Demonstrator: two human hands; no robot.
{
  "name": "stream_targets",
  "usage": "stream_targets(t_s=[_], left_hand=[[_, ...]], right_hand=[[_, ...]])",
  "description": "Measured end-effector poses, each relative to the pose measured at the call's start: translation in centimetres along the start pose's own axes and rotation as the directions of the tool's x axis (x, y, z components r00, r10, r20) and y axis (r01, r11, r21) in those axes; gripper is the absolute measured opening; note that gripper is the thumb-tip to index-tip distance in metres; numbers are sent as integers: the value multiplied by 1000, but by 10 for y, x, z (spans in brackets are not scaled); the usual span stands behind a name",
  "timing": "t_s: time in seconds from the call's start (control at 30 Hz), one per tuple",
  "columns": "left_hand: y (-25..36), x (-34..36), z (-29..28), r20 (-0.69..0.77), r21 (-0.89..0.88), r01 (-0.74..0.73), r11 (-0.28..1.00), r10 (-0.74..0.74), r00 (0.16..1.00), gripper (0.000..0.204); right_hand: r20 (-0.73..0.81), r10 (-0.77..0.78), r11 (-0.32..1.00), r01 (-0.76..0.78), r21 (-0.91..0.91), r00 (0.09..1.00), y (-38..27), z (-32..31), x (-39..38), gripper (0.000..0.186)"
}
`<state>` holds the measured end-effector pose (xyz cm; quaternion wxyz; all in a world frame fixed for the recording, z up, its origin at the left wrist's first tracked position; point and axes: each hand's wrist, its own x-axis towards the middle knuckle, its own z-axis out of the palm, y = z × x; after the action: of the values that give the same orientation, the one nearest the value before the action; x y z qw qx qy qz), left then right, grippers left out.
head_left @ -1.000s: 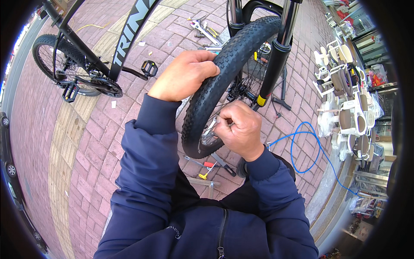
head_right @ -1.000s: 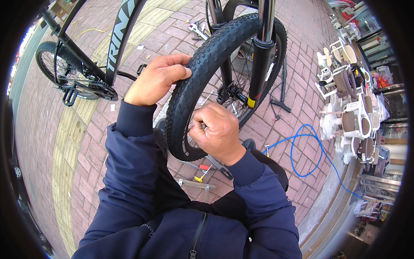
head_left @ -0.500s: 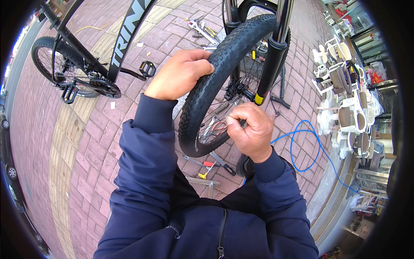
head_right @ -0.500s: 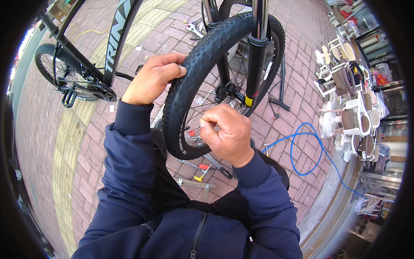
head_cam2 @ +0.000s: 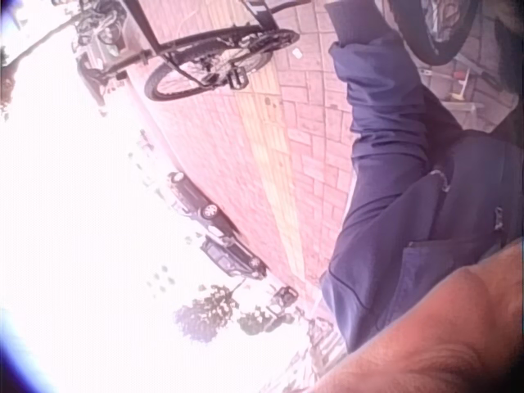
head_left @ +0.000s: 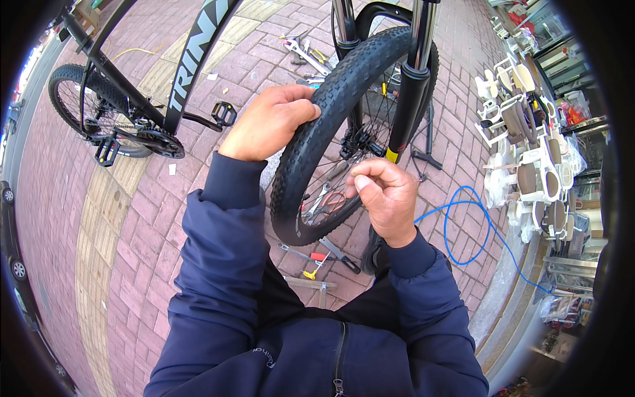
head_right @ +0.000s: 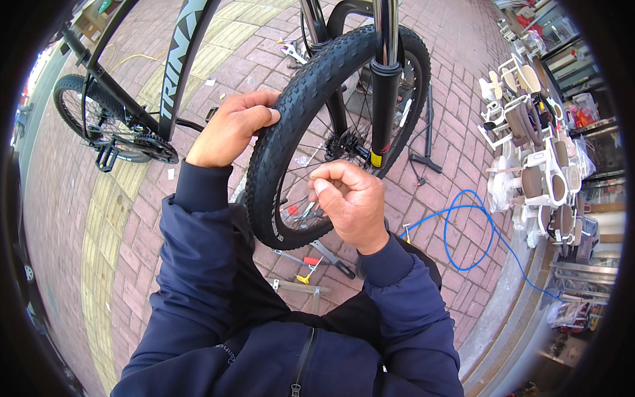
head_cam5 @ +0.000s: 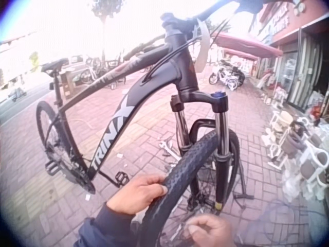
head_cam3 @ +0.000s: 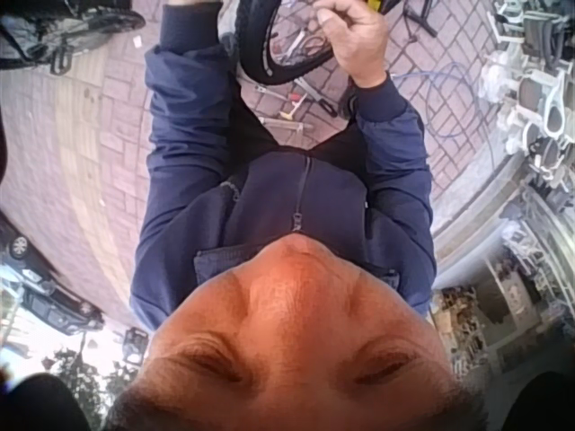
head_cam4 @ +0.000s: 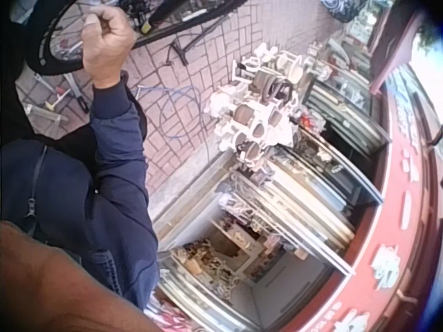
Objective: The person uses a yellow tire lever to pry the rear tire bead off the rim, then moves to the front wheel to remove the front tire. They manipulate the tire and rim with both hands to separate the tire from the wheel.
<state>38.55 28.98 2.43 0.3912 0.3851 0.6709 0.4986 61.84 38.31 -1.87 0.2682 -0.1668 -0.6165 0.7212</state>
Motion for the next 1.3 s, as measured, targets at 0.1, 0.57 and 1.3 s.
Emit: stream_targets(t_s=[0.1,0.57,1.3], left_hand=[[-1,0,-1,0,11,-19,1000,19,1000,33],[-6,-17,15,-71,329,-157,931,191,979,57],[-26,-1,-37,51,188,-29,982,19,999,66]], right_hand=[[4,-5,1000,5,-25,1000,3,-3,0,9],[196,264,751,-73,-656,944,10,-20,17,35],[203,290,422,66,-904,935,15,-46,9,20]])
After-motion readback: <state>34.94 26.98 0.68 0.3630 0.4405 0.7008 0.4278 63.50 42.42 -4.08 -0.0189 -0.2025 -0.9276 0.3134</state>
